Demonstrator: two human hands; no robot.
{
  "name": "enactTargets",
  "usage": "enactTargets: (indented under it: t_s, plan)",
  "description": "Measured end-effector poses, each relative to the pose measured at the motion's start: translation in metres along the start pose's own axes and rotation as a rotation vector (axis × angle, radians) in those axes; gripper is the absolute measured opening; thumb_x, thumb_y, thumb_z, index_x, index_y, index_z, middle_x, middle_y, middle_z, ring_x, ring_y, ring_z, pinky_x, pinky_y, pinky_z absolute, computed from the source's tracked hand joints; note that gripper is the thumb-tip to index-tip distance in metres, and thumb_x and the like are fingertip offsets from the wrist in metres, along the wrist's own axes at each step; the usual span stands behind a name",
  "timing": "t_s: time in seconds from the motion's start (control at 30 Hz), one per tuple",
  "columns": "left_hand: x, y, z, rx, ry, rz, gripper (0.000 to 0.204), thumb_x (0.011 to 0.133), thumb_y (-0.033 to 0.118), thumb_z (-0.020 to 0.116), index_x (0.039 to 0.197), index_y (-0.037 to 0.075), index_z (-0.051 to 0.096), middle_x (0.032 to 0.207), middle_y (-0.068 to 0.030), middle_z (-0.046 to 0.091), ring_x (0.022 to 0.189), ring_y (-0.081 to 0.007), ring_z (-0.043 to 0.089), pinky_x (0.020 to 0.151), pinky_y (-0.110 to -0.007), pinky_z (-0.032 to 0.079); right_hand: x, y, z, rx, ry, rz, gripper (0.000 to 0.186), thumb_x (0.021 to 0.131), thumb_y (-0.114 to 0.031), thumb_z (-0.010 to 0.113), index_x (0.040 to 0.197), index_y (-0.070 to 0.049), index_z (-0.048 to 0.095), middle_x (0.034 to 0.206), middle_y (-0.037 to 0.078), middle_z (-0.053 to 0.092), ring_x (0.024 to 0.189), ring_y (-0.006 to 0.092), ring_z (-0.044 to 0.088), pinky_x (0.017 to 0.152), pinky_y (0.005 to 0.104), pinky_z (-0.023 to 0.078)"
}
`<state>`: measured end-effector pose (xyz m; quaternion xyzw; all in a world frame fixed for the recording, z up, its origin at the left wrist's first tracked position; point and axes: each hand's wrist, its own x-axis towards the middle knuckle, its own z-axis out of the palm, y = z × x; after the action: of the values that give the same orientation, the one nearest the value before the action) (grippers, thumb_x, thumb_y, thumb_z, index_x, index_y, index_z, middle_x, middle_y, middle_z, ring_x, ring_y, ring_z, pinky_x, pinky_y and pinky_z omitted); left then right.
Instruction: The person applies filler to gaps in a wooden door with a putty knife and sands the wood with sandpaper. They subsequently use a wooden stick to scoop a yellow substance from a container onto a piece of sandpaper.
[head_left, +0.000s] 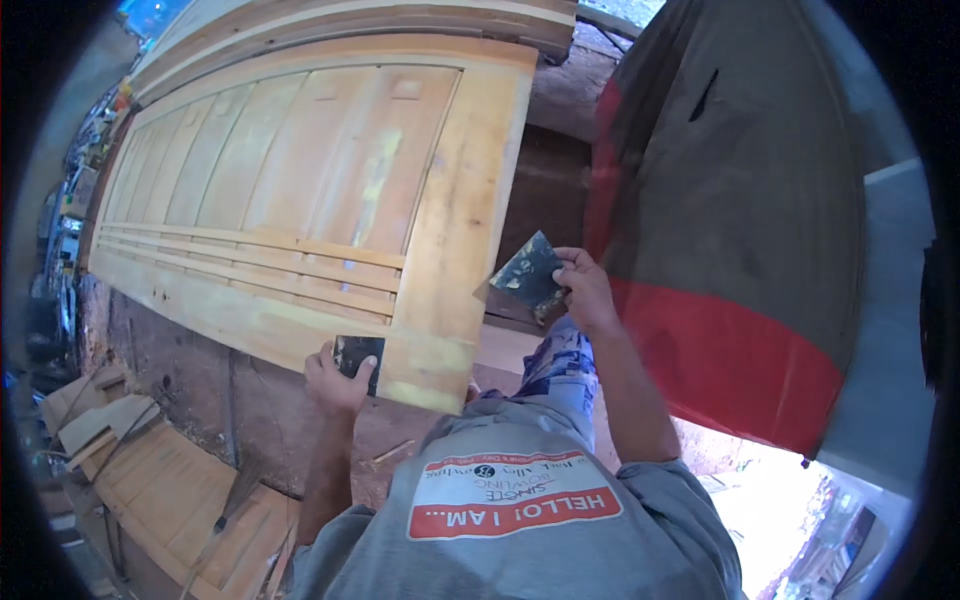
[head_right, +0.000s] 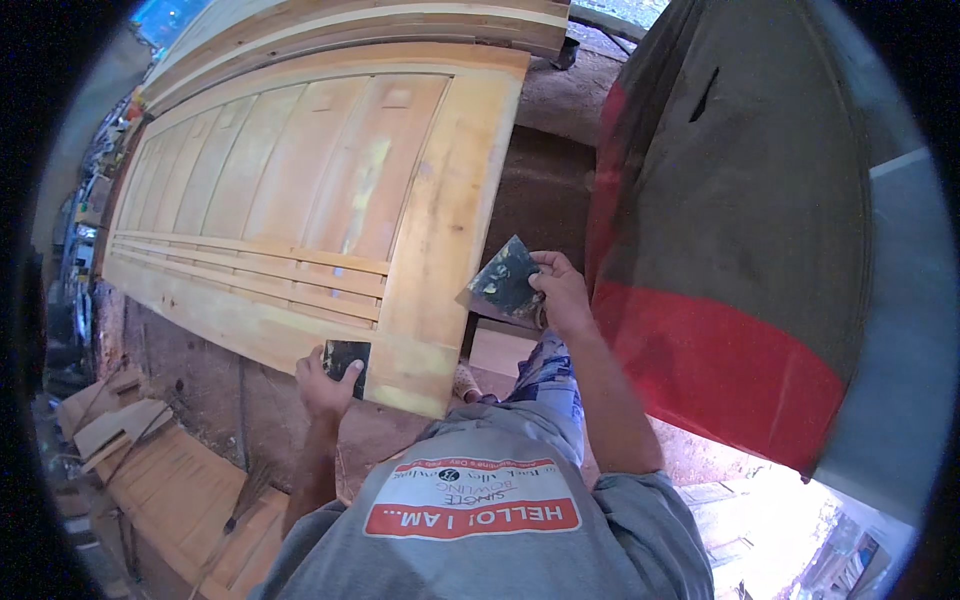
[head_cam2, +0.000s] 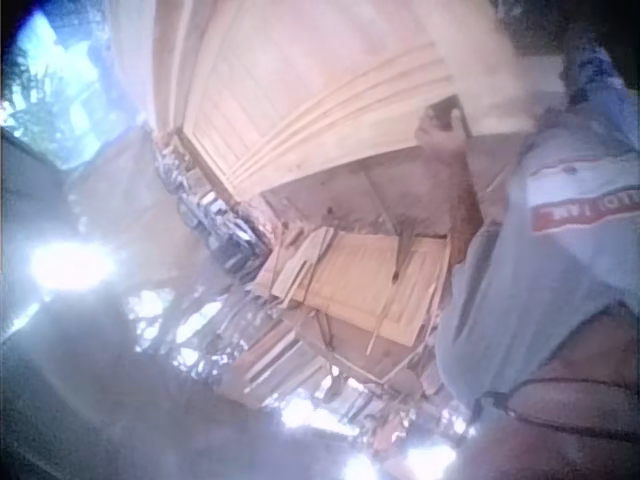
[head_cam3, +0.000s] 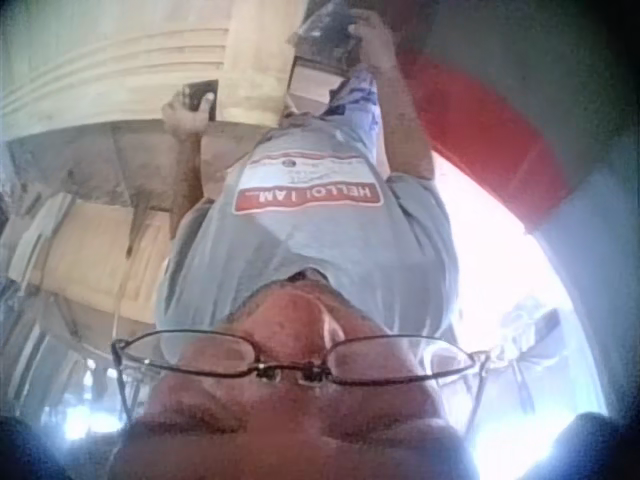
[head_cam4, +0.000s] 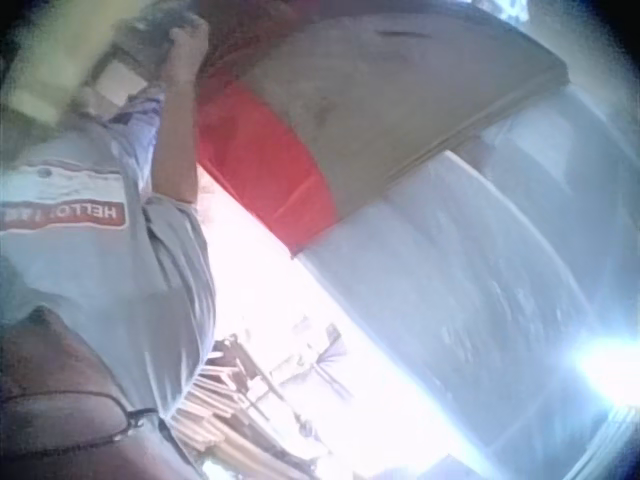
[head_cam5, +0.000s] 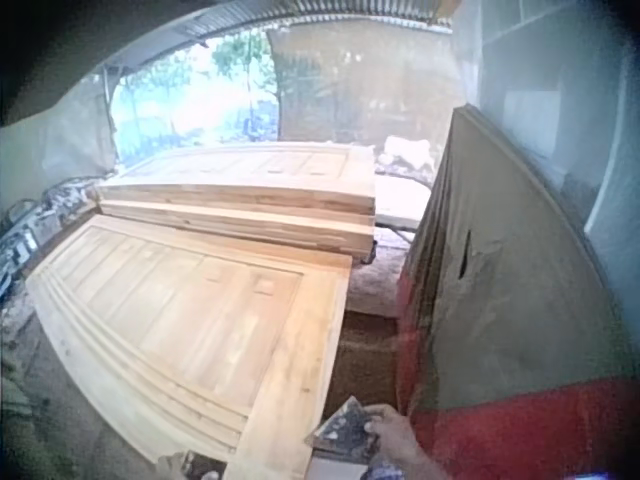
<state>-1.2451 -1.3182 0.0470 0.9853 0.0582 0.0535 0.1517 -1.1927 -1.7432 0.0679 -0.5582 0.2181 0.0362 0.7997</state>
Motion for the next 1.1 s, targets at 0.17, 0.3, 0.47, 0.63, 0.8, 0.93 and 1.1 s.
enactTargets:
  t_s: [0.17, 0.3, 0.47, 0.63, 0.8, 0.93, 1.1]
  plan:
    - [0.002, 0.004, -0.004, 0.015, -0.060, -0.131, 0.078, 0.068, 0.047, 0.088, 0.126, 0.003, 0.059, 0.113, -0.0196, 0.058, 0.109, -0.0388, 0.056, 0.091, -0.051, 0.047, -0.007, 0.007, 0.007, 0.063, -0.022, 0.022, 0.040, 0.085, 0.005, 0.054, 0.125, 0.002, 0.056, 0.113, 0.013, 0.066, 0.102, 0.0197, 0.063, 0.095, 0.0325, 0.048]
    - [0.006, -0.007, -0.009, -0.306, -0.089, -0.206, 0.056, 0.072, 0.040, 0.087, 0.109, 0.003, 0.067, 0.100, -0.0179, 0.067, 0.096, -0.0370, 0.063, 0.084, -0.046, 0.051, -0.015, 0.010, 0.019, 0.200, -0.066, 0.115, 0.048, 0.083, 0.006, 0.055, 0.131, 0.003, 0.054, 0.116, 0.014, 0.065, 0.107, 0.0243, 0.064, 0.098, 0.0376, 0.051]
    - [-0.016, -0.010, -0.031, -0.989, -0.288, -0.543, 0.025, 0.090, 0.021, 0.074, 0.105, 0.002, 0.067, 0.091, -0.0029, 0.069, 0.086, -0.0145, 0.067, 0.078, -0.032, 0.054, -0.026, 0.005, 0.075, 0.274, -0.313, 0.220, 0.050, 0.084, 0.007, 0.055, 0.134, 0.004, 0.053, 0.121, 0.015, 0.066, 0.111, 0.0259, 0.066, 0.099, 0.0410, 0.054]
    - [-0.060, 0.018, -0.067, -1.668, 0.044, -1.031, 0.033, 0.093, 0.015, 0.066, 0.123, 0.002, 0.061, 0.104, -0.0095, 0.070, 0.096, -0.0199, 0.068, 0.085, -0.038, 0.056, -0.039, 0.028, 0.158, -0.083, -0.503, 0.283, 0.045, 0.090, 0.006, 0.053, 0.135, 0.003, 0.056, 0.120, 0.010, 0.068, 0.108, 0.0161, 0.065, 0.100, 0.0307, 0.050]
    - [-0.091, 0.032, -0.081, -2.200, 0.319, -1.153, 0.029, 0.100, 0.028, 0.059, 0.117, 0.005, 0.064, 0.105, -0.0077, 0.071, 0.094, -0.0206, 0.069, 0.081, -0.037, 0.056, -0.082, 0.058, 0.234, -0.394, -0.880, 0.015, 0.044, 0.098, 0.001, 0.049, 0.142, -0.002, 0.054, 0.116, 0.009, 0.068, 0.105, 0.0115, 0.063, 0.096, 0.0263, 0.049]
    - [-0.122, 0.010, -0.086, -2.164, 0.414, -1.052, 0.029, 0.102, 0.031, 0.058, 0.115, 0.006, 0.065, 0.099, -0.0055, 0.071, 0.090, -0.0159, 0.069, 0.077, -0.031, 0.055, -0.134, 0.071, 0.273, -0.565, -1.094, -0.106, 0.043, 0.099, 0.000, 0.048, 0.141, -0.001, 0.054, 0.118, 0.011, 0.069, 0.106, 0.0179, 0.066, 0.094, 0.0299, 0.051]
    - [-0.166, -0.045, -0.080, -1.933, 0.369, -1.010, 0.041, 0.106, 0.036, 0.051, 0.127, 0.003, 0.062, 0.113, -0.0103, 0.071, 0.105, -0.0203, 0.069, 0.091, -0.035, 0.055, -0.175, 0.118, 0.304, -0.685, -1.244, -0.588, 0.049, 0.094, 0.007, 0.050, 0.142, -0.002, 0.053, 0.115, 0.020, 0.071, 0.102, 0.0306, 0.071, 0.087, 0.0368, 0.056]
